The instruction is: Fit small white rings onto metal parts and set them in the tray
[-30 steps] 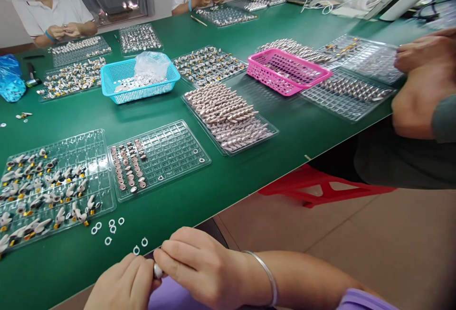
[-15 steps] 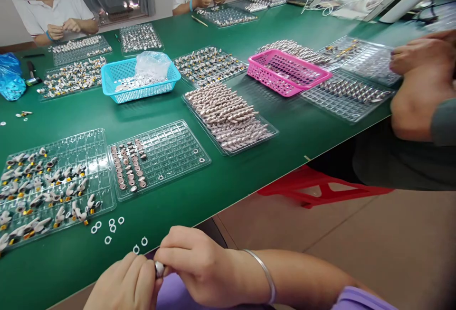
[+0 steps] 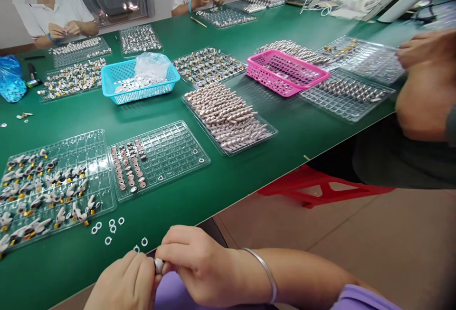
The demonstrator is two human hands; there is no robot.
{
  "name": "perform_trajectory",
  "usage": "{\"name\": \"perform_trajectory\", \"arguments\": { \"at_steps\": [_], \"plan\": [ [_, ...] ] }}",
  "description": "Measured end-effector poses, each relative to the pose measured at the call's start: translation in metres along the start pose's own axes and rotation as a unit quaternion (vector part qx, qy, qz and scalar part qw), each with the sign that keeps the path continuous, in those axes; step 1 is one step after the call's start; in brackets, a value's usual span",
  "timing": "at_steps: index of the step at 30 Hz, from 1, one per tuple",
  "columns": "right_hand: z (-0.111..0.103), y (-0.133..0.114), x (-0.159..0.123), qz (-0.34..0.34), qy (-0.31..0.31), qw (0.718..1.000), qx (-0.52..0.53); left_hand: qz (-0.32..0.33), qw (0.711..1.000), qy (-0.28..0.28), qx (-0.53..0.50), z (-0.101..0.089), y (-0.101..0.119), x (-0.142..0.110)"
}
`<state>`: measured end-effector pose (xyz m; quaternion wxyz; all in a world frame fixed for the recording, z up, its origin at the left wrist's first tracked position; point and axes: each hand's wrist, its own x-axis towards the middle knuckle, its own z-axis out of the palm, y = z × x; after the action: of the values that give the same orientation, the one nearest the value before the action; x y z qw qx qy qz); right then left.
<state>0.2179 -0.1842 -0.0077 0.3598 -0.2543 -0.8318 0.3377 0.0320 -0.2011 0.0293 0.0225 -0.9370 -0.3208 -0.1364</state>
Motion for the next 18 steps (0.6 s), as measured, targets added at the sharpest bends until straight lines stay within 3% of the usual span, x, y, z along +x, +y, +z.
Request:
{"name": "perform_trajectory", "arguments": {
  "at_steps": [5,13,18],
  "plan": [
    [0.0003,0.0007,0.0009,0.012,-0.013,1.0,0.014,-0.004,1.0,0.002,-0.008,-0.0012,-0.0008,0.0007],
    [-0.0031,-0.0025,0.0017,-0.033,-0.013,0.99,-0.138,-0.043,0.997,-0.005,-0.064,0.0007,0.0,0.0009],
    [-0.0033,-0.0011,0.0043,0.007,-0.031,0.998,-0.055,-0.021,0.999,-0.012,-0.024,-0.0012,0.0,0.0013]
  ]
}}
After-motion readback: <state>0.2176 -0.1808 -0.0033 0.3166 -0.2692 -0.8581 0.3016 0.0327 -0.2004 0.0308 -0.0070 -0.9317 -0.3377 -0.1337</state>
